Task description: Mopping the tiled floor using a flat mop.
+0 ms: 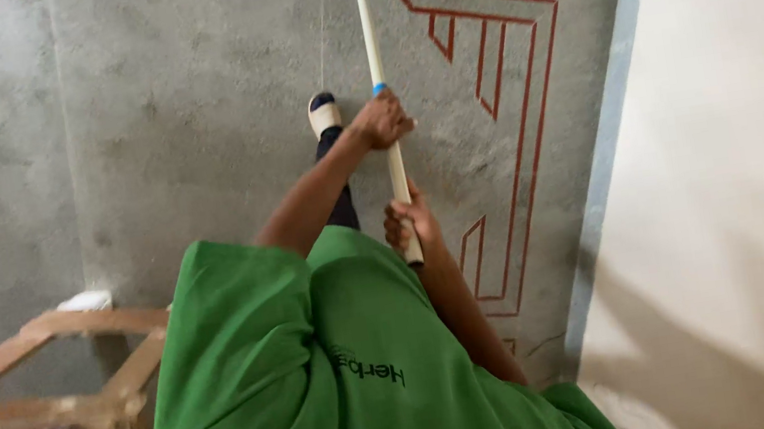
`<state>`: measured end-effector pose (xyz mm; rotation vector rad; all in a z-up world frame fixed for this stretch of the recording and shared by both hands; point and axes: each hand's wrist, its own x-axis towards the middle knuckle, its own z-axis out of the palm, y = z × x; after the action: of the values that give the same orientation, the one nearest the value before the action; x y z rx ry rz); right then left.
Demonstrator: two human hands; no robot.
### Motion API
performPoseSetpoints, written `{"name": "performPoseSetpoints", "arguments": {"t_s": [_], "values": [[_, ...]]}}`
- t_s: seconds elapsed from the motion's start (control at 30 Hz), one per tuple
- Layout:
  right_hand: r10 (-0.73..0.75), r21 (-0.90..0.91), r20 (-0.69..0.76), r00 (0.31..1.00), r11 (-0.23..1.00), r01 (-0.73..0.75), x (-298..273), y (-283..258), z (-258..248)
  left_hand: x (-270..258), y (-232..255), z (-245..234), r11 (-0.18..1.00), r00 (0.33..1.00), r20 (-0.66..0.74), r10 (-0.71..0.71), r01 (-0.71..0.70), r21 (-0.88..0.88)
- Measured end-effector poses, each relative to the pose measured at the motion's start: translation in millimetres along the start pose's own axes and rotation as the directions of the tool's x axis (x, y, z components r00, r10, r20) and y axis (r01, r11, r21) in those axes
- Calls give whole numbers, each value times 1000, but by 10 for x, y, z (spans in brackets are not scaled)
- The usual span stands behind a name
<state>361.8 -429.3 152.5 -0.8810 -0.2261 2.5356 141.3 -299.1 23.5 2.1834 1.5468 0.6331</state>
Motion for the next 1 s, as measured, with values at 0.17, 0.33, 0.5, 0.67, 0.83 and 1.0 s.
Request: {"name": "performPoseSetpoints", "arguments": {"t_s": [0.17,0.33,0.5,0.67,0.83,1.0], "values": [[37,51,-80,996,998,-33,-1486,518,326,-1081,1248,15,989,982,-133,135,-142,-45],[91,169,-73,993,982,-78,-2529,458,875,-1361,2264,-599,954,995,105,-4,35,-296],[125,144,-58,991,983,-115,-2883,489,1350,-1568,2645,-1108,933,980,185,68,3,-360],[90,104,-68,994,991,-83,-2535,677,1345,-1641,2201,-988,887,988,149,41,32,-462],[22,129,-106,994,992,-8,-1733,654,1186,-1301,1475,-948,902,1000,21,21,-10,-431],[24,93,-154,988,996,-10,-484,283,1665,-804,162,-971,959,981,-137,137,-166,-231]]}}
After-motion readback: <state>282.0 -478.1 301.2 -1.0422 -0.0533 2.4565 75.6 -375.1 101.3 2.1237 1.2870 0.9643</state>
